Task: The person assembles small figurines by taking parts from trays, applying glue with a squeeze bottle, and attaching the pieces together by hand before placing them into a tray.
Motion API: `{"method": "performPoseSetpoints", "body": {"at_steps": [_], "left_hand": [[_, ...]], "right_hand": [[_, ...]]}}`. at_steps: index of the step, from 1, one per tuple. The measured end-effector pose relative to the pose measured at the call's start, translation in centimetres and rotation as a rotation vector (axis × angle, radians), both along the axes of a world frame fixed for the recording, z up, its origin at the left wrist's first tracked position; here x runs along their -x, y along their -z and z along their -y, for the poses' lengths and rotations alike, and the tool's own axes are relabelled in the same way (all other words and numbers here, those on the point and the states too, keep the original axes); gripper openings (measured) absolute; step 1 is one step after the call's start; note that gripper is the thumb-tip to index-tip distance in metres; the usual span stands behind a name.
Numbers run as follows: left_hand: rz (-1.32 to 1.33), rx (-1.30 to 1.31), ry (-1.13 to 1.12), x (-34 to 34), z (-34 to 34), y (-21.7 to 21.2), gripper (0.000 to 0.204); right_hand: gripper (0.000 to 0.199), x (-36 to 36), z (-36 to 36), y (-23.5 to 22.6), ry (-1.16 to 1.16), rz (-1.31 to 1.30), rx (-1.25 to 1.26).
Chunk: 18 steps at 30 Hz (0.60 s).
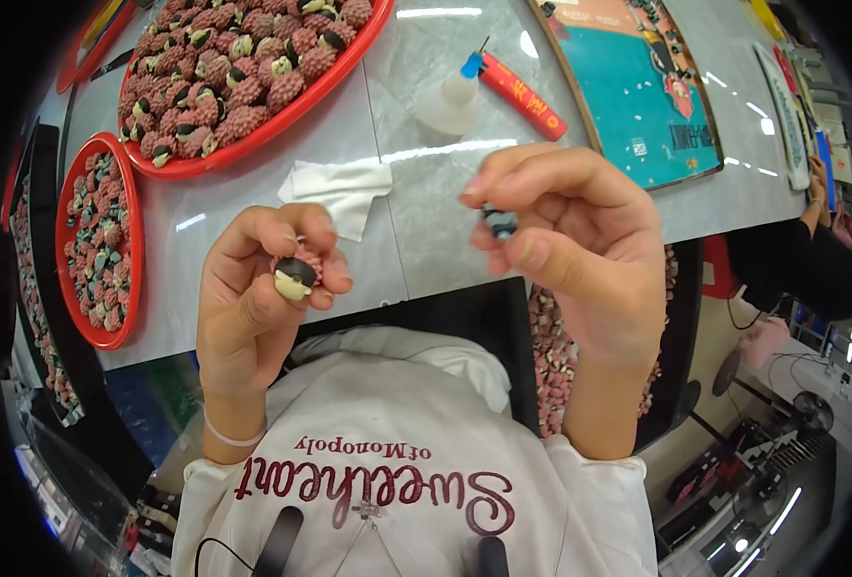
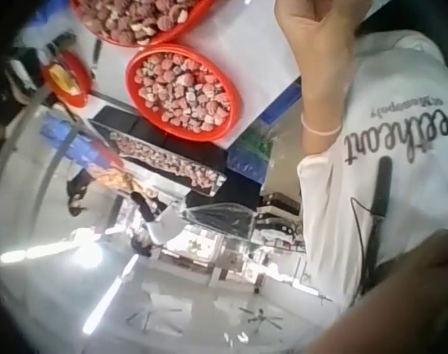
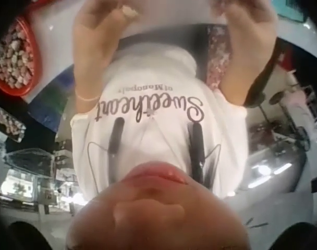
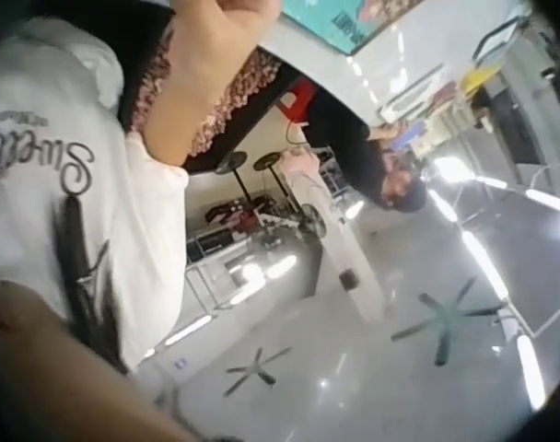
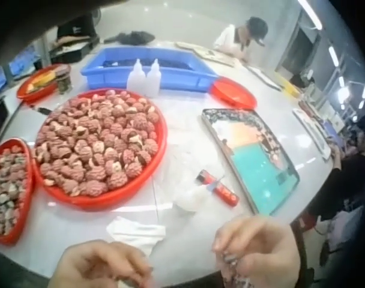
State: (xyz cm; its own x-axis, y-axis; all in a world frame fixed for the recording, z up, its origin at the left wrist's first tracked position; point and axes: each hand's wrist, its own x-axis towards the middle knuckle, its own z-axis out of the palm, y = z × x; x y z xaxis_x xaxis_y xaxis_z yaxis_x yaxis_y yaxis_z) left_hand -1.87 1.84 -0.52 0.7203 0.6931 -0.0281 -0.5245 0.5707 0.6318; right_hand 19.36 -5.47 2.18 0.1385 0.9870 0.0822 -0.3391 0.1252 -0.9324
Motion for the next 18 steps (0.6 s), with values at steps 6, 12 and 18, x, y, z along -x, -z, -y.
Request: {"method": "performPoseSetpoints", "body": {"at_steps": [6, 12, 18], "left_hand": [[-0.159, -0.088, -0.024, -0.6, 1.3, -0.6, 0.034], [-0.197, -0.064, -0.068, -0.9, 2.2, -0.6, 0.040], [-0.233, -0.104, -0.092, -1.1, 2.3, -0.9, 0.041]], "right_hand": [[0.028, 2.2, 0.3, -0.1, -0.040, -0.032, 0.141], [0.024, 4.0, 0.5, -1.2, -0.034, 0.053, 0.112], [0.030, 3.8, 0.2, -0.7, 0.053, 0.549, -0.283]]}}
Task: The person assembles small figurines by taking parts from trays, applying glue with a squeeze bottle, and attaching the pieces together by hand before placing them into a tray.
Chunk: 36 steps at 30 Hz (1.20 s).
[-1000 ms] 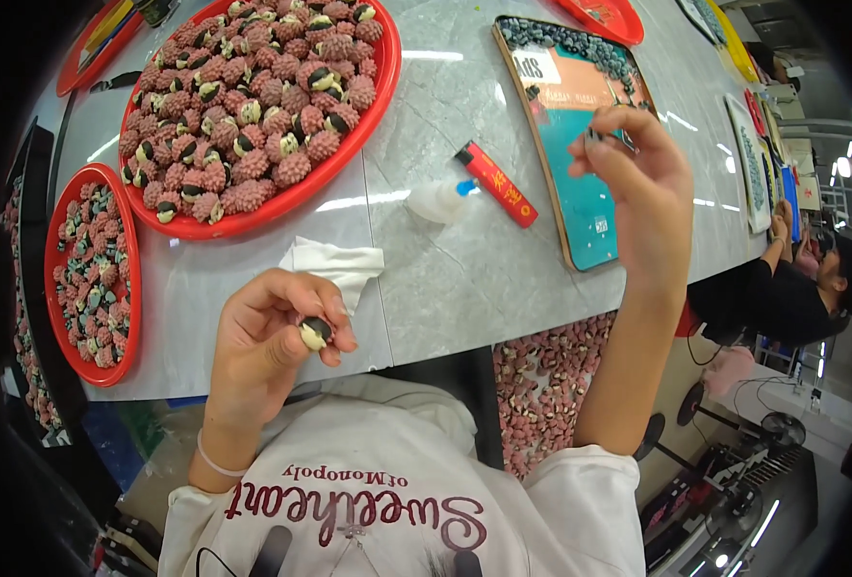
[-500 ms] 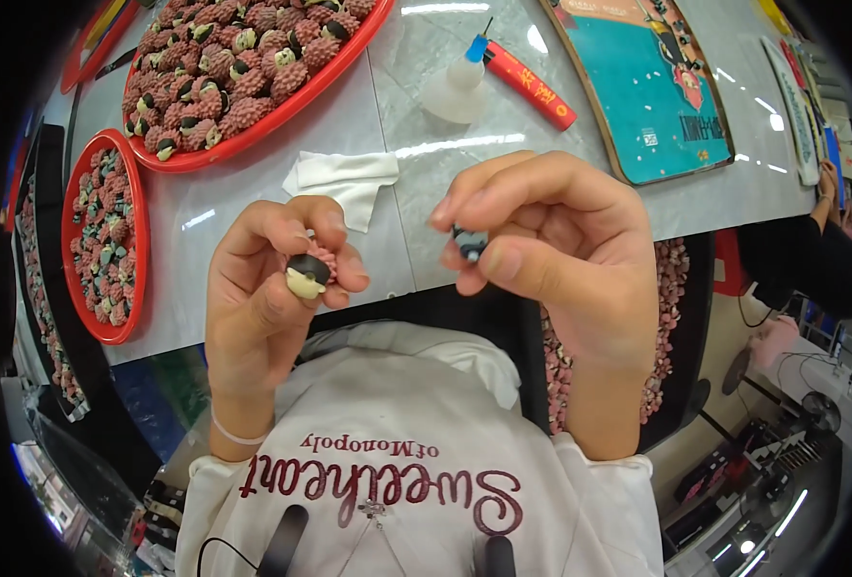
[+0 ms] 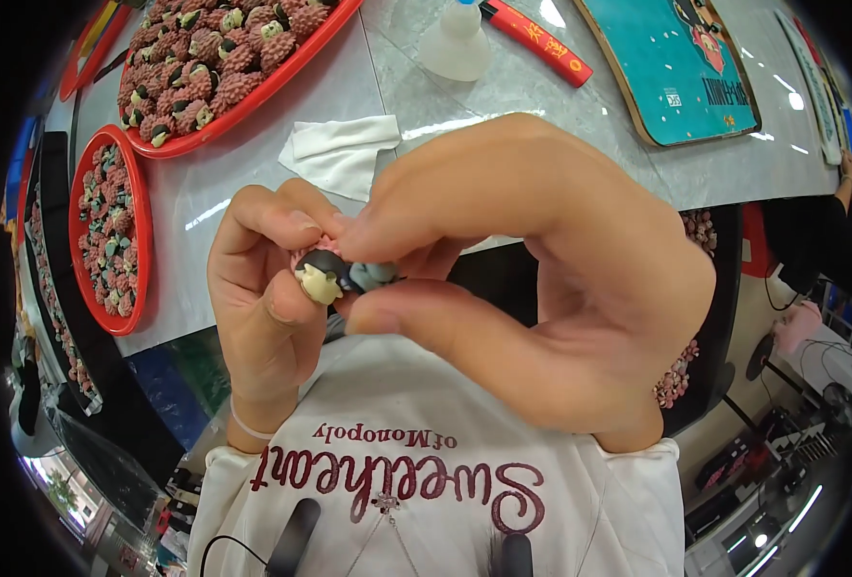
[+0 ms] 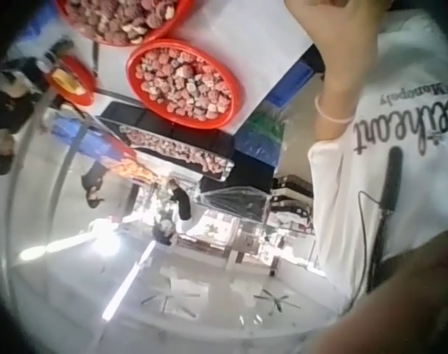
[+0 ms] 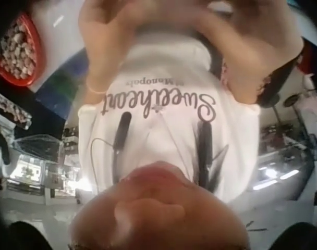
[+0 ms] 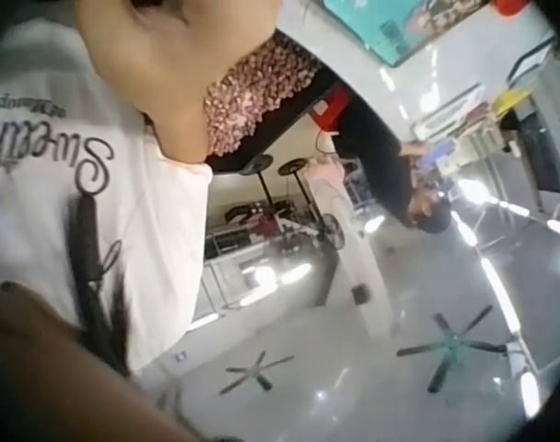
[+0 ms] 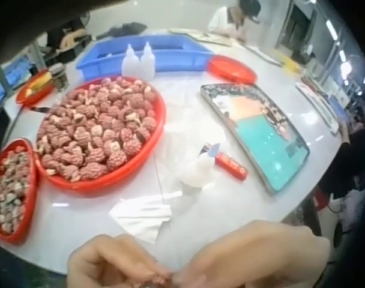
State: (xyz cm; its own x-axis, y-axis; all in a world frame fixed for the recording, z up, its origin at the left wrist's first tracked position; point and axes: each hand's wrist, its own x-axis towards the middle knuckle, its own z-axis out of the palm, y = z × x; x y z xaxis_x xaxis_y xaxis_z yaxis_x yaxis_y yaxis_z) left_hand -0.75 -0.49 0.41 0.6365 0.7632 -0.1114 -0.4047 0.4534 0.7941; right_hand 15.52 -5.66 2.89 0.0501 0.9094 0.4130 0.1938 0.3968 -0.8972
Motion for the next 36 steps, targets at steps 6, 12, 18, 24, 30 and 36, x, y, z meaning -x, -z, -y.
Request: {"method": "performPoseSetpoints", "body": {"at_steps": [6, 12, 18, 24, 30, 36], "left_hand": [[0.011, -0.173, -0.034, 0.0, 0.0, 0.6, 0.041], [0.001, -0.276, -0.059, 0.6, -0.1, 1.1, 0.041], [-0.040, -0.338, -0.089, 0.4, -0.4, 1.1, 0.035], [0.023, -0.236, -0.075, 0.7, -0.6, 1.4, 0.029], [0.176, -0.015, -0.039, 2.0, -1.4, 0.7, 0.035], [-0.715, -0.772, -0.515, 9.8, -6.7, -1.5, 0.030]], "right_hand": [[0.031, 0.7, 0.3, -0.1, 0.035, 0.113, -0.070], [0.031, 1.1, 0.3, -0.5, 0.074, 0.211, -0.085], [0.032, 1.2, 0.0, 0.1, 0.137, 0.255, -0.154], [0.031, 1.7, -0.5, 0.1, 0.096, 0.296, -0.132], [0.056, 3.0, -0.6, 0.8, 0.087, 0.686, -0.196], [0.049, 3.7, -1.5, -0.1, -0.605, -0.318, -0.001]]}}
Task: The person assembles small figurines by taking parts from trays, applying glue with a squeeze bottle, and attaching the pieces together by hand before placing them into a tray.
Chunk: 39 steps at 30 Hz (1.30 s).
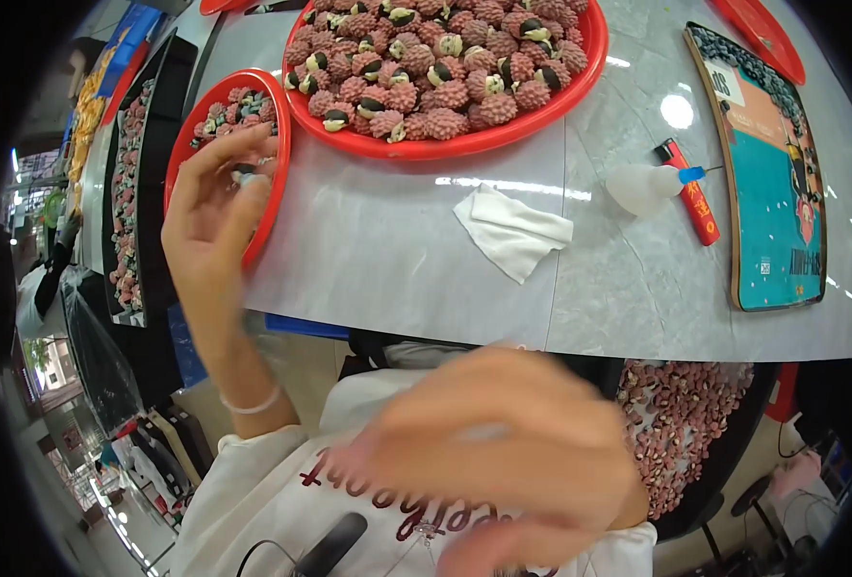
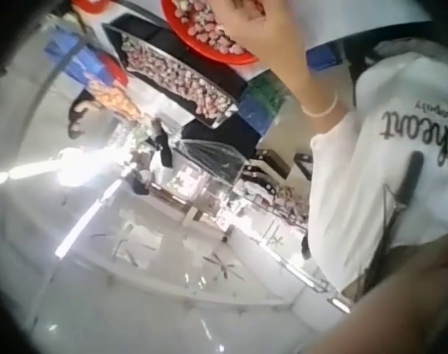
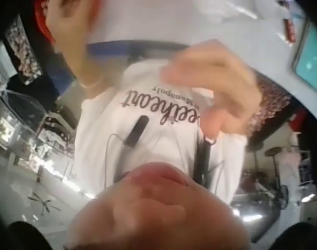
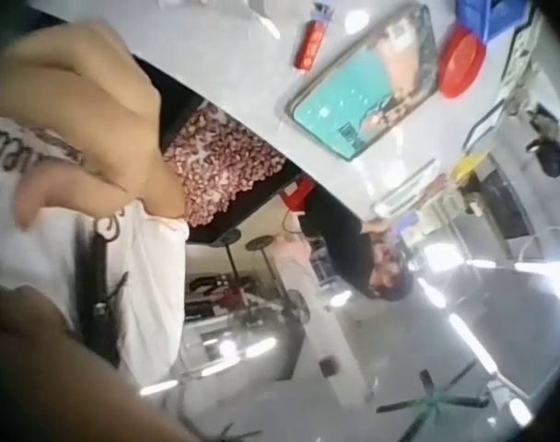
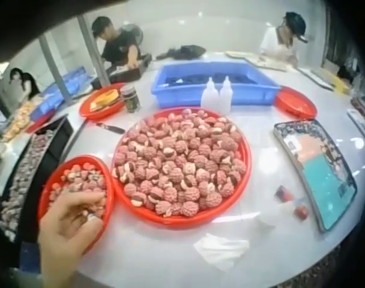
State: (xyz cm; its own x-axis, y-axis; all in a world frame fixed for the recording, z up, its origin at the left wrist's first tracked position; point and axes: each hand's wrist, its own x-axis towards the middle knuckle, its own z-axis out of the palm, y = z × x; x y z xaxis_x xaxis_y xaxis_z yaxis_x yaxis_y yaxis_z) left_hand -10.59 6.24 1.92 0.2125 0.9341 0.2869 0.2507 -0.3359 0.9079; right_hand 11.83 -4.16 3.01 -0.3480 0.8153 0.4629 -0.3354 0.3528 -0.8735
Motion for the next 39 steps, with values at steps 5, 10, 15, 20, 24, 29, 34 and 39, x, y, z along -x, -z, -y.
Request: {"method": "performPoseSetpoints", "body": {"at_steps": [5, 10, 15, 20, 24, 29, 34, 39], "left_hand": [[-0.855, -0.123, -0.323, 4.2, -1.0, -1.5, 0.034], [-0.742, -0.078, -0.092, 4.2, -2.4, 0.4, 0.047], [-1.119, -0.205, -0.112, 6.0, -2.9, 0.6, 0.049], [-1.078, -0.150, -0.148, 5.5, -2.8, 0.7, 0.051], [-1.105, -0.099, -0.034, 5.8, -2.6, -0.2, 0.051], [-0.999, -0.017, -0.066, 5.1, -3.4, -4.1, 0.040], [-0.771, -0.353, 0.262, -2.4, -7.4, -6.3, 0.031], [-0.730, -0.487, 0.420, -8.8, -11.2, -4.7, 0.044]], "right_hand": [[0.070, 7.8, 2.3, -3.0, -0.595, -1.119, 0.419], [0.067, 7.7, 1.7, -3.6, -0.892, -1.089, 0.500], [0.066, 6.4, -1.2, -4.5, -1.155, -1.031, 0.567], [0.063, 5.4, -1.9, -6.1, -1.288, -0.852, 0.770], [0.059, 4.9, -2.1, -6.8, -1.392, -0.599, 0.993], [0.056, 4.1, -1.3, -4.9, -1.025, -0.797, 0.543], [0.025, 4.3, 0.2, -2.5, -0.713, -0.660, 0.497], [0.024, -0.5, 1.7, -1.3, -0.339, -0.377, 0.562]]}}
